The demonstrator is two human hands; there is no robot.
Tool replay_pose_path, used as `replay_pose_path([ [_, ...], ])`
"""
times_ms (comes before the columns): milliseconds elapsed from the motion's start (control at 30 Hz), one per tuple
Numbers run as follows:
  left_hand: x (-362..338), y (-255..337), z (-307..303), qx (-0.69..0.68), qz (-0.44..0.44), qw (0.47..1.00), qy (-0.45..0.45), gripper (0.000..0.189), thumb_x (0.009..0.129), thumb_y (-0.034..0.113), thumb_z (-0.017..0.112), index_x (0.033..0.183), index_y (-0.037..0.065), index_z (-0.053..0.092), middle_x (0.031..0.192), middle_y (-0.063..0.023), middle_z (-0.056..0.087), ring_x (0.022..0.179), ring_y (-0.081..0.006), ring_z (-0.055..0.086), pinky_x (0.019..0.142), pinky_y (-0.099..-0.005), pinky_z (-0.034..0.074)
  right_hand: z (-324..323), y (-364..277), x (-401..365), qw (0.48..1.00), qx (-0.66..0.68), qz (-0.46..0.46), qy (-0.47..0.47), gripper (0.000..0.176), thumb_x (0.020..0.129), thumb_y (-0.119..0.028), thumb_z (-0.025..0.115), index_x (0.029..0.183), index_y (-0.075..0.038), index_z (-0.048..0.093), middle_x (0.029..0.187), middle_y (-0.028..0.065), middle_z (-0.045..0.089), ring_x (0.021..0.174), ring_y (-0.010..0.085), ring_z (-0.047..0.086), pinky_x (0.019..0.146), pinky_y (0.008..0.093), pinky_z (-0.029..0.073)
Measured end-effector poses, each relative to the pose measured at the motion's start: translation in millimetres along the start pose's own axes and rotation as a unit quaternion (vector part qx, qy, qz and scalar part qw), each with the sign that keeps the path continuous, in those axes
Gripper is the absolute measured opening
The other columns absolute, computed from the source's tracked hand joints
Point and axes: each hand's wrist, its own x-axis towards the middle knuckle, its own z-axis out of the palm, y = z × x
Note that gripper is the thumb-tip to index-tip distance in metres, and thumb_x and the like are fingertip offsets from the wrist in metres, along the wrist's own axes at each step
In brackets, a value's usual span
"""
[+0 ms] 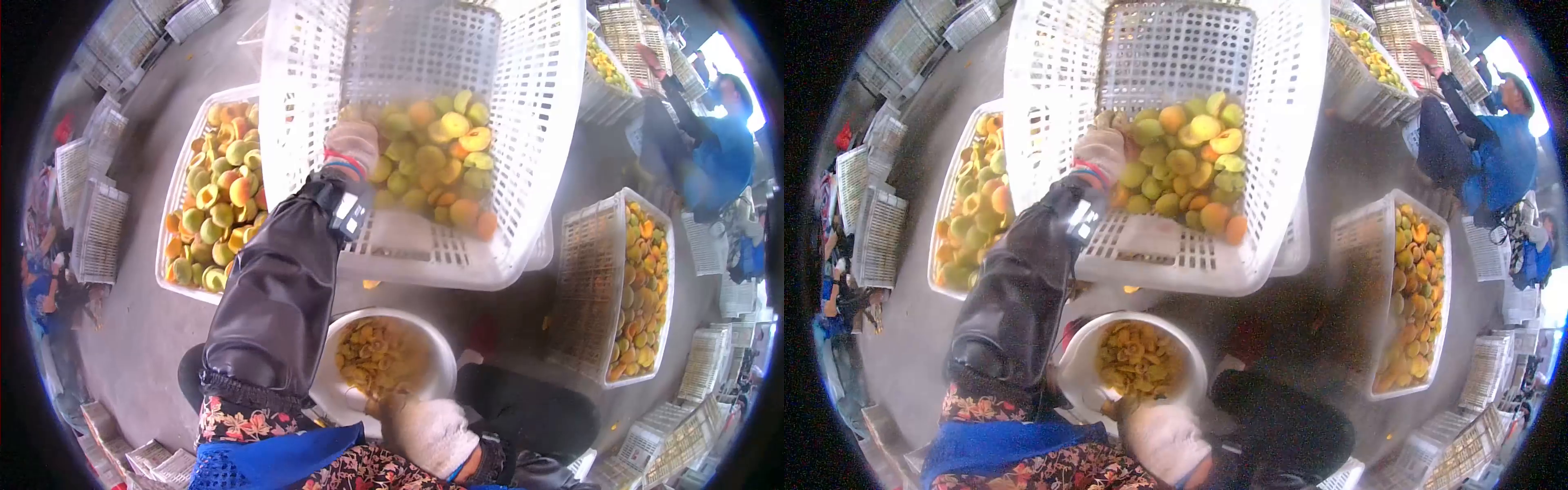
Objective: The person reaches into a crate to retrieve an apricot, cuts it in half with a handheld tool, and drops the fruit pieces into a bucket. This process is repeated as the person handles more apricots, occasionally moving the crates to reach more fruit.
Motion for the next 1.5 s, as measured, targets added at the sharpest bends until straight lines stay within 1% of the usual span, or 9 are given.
replay_pose_path([
  [100, 18, 11, 32, -0.314, 0.068, 0.921, -0.219, 0.027, 0.089, 0.018, 0.054, 0.114, 0.009, 0.059, 0.091, -0.0105, 0.067, 0.086, -0.0267, 0.067, 0.073, -0.0383, 0.054, 16, 19, 6, 0.993, 0.089, 0.021, 0.080, 0.024, 0.086, -0.029, 0.054, 0.091, -0.006, 0.060, 0.069, 0.0140, 0.065, 0.060, 0.0327, 0.066, 0.049, 0.0466, 0.049],
  [233, 51, -89, -5, -0.622, 0.131, 0.615, -0.467, 0.034, 0.086, 0.015, 0.057, 0.120, 0.013, 0.056, 0.107, -0.0150, 0.066, 0.103, -0.0333, 0.063, 0.086, -0.0411, 0.051, 31, 16, 1, 0.984, 0.150, 0.090, 0.037, 0.022, 0.086, -0.028, 0.053, 0.090, -0.007, 0.061, 0.067, 0.0131, 0.063, 0.059, 0.0322, 0.065, 0.050, 0.0452, 0.049],
  [333, 27, -103, -15, -0.608, 0.065, 0.675, -0.413, 0.031, 0.086, 0.014, 0.055, 0.118, 0.012, 0.055, 0.106, -0.0152, 0.066, 0.102, -0.0337, 0.063, 0.083, -0.0419, 0.052, 39, 7, -4, 0.983, 0.047, 0.151, 0.092, 0.037, 0.082, -0.041, 0.062, 0.075, -0.006, 0.070, 0.068, 0.0105, 0.066, 0.069, 0.0283, 0.067, 0.062, 0.0382, 0.053],
  [400, 18, -136, -22, -0.762, 0.123, 0.582, -0.256, 0.027, 0.084, 0.016, 0.059, 0.109, 0.009, 0.067, 0.096, -0.0116, 0.069, 0.087, -0.0259, 0.068, 0.071, -0.0354, 0.056, 41, 20, -5, 0.967, 0.032, -0.128, 0.216, 0.039, 0.083, -0.044, 0.060, 0.082, -0.006, 0.070, 0.069, 0.0097, 0.066, 0.066, 0.0287, 0.067, 0.059, 0.0401, 0.053],
  [833, -14, -86, -11, -0.695, 0.077, 0.664, -0.266, 0.042, 0.079, 0.030, 0.067, 0.115, 0.009, 0.061, 0.093, -0.0163, 0.068, 0.096, -0.0346, 0.065, 0.080, -0.0413, 0.053, 41, 21, 0, 0.977, 0.013, -0.075, 0.201, 0.015, 0.088, -0.022, 0.056, 0.092, -0.008, 0.061, 0.065, 0.0121, 0.060, 0.056, 0.0297, 0.062, 0.049, 0.0419, 0.048],
  [1000, 4, -95, -17, -0.677, -0.014, 0.535, -0.505, 0.038, 0.086, 0.028, 0.063, 0.120, 0.009, 0.062, 0.092, -0.0178, 0.066, 0.089, -0.0325, 0.065, 0.082, -0.0385, 0.052, 38, 27, 2, 0.953, 0.046, -0.119, 0.274, 0.017, 0.087, -0.020, 0.057, 0.099, -0.008, 0.061, 0.077, 0.0076, 0.062, 0.062, 0.0260, 0.063, 0.051, 0.0380, 0.049],
  [1100, -18, -148, -37, -0.912, -0.140, -0.061, -0.380, 0.038, 0.094, 0.027, 0.054, 0.127, 0.007, 0.059, 0.105, -0.0124, 0.069, 0.090, -0.0230, 0.066, 0.077, -0.0346, 0.054, 8, 24, -8, 0.896, -0.161, -0.179, 0.373, 0.019, 0.083, -0.014, 0.060, 0.101, -0.008, 0.063, 0.087, 0.0053, 0.061, 0.065, 0.0214, 0.062, 0.052, 0.0332, 0.050],
  [1167, -46, -145, -18, -0.744, 0.028, -0.579, -0.332, 0.041, 0.098, 0.026, 0.051, 0.132, 0.004, 0.052, 0.117, -0.0121, 0.063, 0.098, -0.0181, 0.064, 0.082, -0.0298, 0.054, -5, 25, -14, 0.881, -0.100, -0.180, 0.425, 0.020, 0.082, -0.012, 0.062, 0.101, -0.006, 0.062, 0.086, 0.0062, 0.060, 0.063, 0.0210, 0.062, 0.052, 0.0338, 0.051],
  [1500, -97, -356, -157, -0.900, -0.171, -0.173, -0.361, 0.049, 0.097, 0.036, 0.051, 0.132, 0.002, 0.047, 0.122, -0.0122, 0.058, 0.105, -0.0219, 0.061, 0.085, -0.0344, 0.054, 9, 15, -9, 0.830, -0.012, -0.221, 0.512, 0.020, 0.085, -0.016, 0.063, 0.101, -0.006, 0.056, 0.078, 0.0157, 0.057, 0.064, 0.0368, 0.059, 0.055, 0.0452, 0.048],
])
